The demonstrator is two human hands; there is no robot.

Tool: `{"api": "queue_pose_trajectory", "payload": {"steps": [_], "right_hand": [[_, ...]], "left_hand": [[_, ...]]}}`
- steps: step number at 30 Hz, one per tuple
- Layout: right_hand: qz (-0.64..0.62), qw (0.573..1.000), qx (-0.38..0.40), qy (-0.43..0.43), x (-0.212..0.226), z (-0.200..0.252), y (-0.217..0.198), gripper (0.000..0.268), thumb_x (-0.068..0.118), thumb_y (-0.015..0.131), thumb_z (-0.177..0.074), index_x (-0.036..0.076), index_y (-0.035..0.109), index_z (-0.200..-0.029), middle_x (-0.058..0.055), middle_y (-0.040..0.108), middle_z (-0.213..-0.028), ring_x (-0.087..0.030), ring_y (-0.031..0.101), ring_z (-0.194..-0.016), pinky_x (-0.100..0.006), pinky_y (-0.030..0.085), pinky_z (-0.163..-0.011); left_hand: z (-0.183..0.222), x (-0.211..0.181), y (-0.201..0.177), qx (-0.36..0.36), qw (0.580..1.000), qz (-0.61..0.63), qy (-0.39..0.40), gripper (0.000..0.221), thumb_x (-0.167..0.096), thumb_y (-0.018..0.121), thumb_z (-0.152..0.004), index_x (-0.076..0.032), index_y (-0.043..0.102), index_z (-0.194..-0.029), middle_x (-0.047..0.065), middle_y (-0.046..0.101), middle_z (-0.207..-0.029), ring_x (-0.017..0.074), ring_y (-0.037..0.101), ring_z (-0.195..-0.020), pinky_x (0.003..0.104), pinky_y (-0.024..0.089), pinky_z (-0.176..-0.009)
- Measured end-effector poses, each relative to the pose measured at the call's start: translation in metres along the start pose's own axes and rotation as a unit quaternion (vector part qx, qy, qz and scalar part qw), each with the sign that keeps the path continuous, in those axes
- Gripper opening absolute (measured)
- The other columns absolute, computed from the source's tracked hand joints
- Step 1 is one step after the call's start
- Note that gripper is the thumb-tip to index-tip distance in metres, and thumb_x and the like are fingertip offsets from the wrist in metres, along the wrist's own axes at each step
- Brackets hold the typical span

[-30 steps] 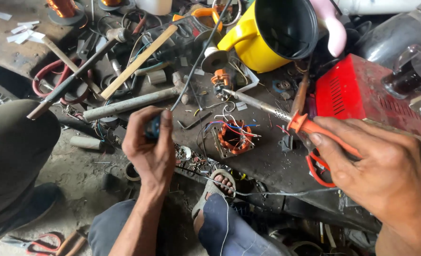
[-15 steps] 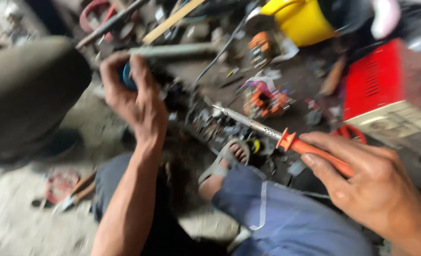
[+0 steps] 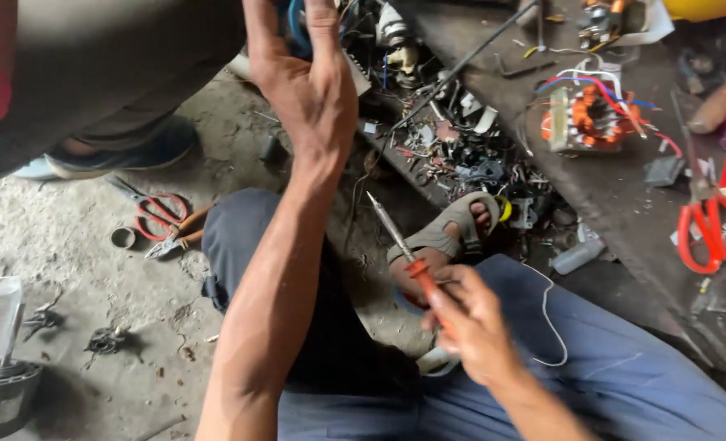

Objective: Assembling and wiring a motor stator by soldering connections and applying insulation tape.

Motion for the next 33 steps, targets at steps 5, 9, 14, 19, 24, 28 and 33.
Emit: {"api": "queue_pose_trajectory", "payload": {"steps": [5,9,14,19,24,28,33], "right_hand": [[-0.048,0.994,-0.086,0.046,-0.07,-0.029,0.015,0.03,0.006,0.056,-0.099,0.01,0.058,-0.128,-0.011,0.063,-0.105,-0.023,0.058,-0.074,-0.029,0.035,-0.05],[-0.073,0.975,-0.175,0.116,-0.137,-0.065,0.0,0.038,0.016,0.05,-0.104,0.014,0.051,-0.142,-0.013,0.062,-0.115,-0.025,0.062,-0.086,-0.034,0.048,-0.059],[-0.04,0.996,-0.071,0.04,-0.24,-0.216,-0.052,0.026,0.021,0.058,-0.103,0.013,0.057,-0.127,-0.009,0.067,-0.104,-0.016,0.057,-0.074,-0.03,0.047,-0.056],[0.037,0.996,-0.031,0.075,-0.296,-0.295,-0.036,0.032,0.038,0.053,-0.105,0.007,0.059,-0.106,-0.01,0.068,-0.087,-0.02,0.063,-0.065,-0.035,0.051,-0.055],[0.06,0.866,-0.491,-0.07,-0.359,-0.398,-0.066,0.045,0.047,0.069,-0.093,0.003,0.062,-0.09,-0.008,0.067,-0.068,-0.019,0.052,-0.054,-0.034,0.044,-0.049],[-0.003,0.867,-0.45,-0.214,-0.392,-0.421,-0.086,0.035,0.006,0.064,-0.072,0.006,0.059,-0.106,-0.008,0.059,-0.079,-0.021,0.048,-0.065,-0.036,0.043,-0.057],[0.042,0.905,-0.388,-0.17,-0.364,-0.398,-0.042,0.037,0.013,0.065,-0.074,0.008,0.062,-0.11,-0.008,0.063,-0.085,-0.022,0.053,-0.071,-0.036,0.046,-0.063]], "left_hand": [[-0.006,-0.005,-0.014,0.0,0.999,-0.041,-0.024,0.026,-0.031,0.062,-0.113,-0.022,0.056,-0.137,0.0,0.067,-0.098,0.0121,0.055,-0.081,0.032,0.052,-0.077],[-0.008,-0.008,-0.025,0.006,0.998,-0.048,-0.033,0.021,-0.025,0.063,-0.113,-0.021,0.057,-0.133,0.0,0.064,-0.099,0.0122,0.056,-0.082,0.031,0.052,-0.076],[-0.021,-0.034,-0.025,0.043,0.994,-0.103,-0.006,0.02,-0.03,0.053,-0.109,-0.011,0.052,-0.111,0.002,0.058,-0.091,0.0132,0.053,-0.078,0.03,0.05,-0.072],[-0.018,-0.04,-0.024,0.065,0.989,-0.131,-0.008,0.014,-0.021,0.057,-0.109,-0.007,0.053,-0.111,0.003,0.055,-0.094,0.014,0.05,-0.08,0.03,0.049,-0.075],[-0.018,-0.033,-0.002,0.127,0.977,-0.147,-0.089,0.006,-0.002,0.059,-0.102,0.0,0.056,-0.107,0.005,0.056,-0.095,0.0135,0.05,-0.078,0.027,0.047,-0.075],[-0.018,-0.018,0.012,0.155,0.968,-0.129,-0.149,0.012,-0.01,0.059,-0.101,-0.002,0.056,-0.109,0.002,0.056,-0.087,0.0104,0.05,-0.072,0.025,0.046,-0.067],[-0.013,0.001,0.031,0.194,0.966,-0.084,-0.151,0.034,-0.028,0.039,-0.108,-0.005,0.065,-0.112,0.017,0.067,-0.103,0.0254,0.064,-0.095,0.044,0.053,-0.093]]}}
Point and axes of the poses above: each hand's wrist, its own z-axis away from the middle knuckle, its own y-axis out of the palm, x = y × z, the point moved 7 cm from there along -z, towards the middle knuckle
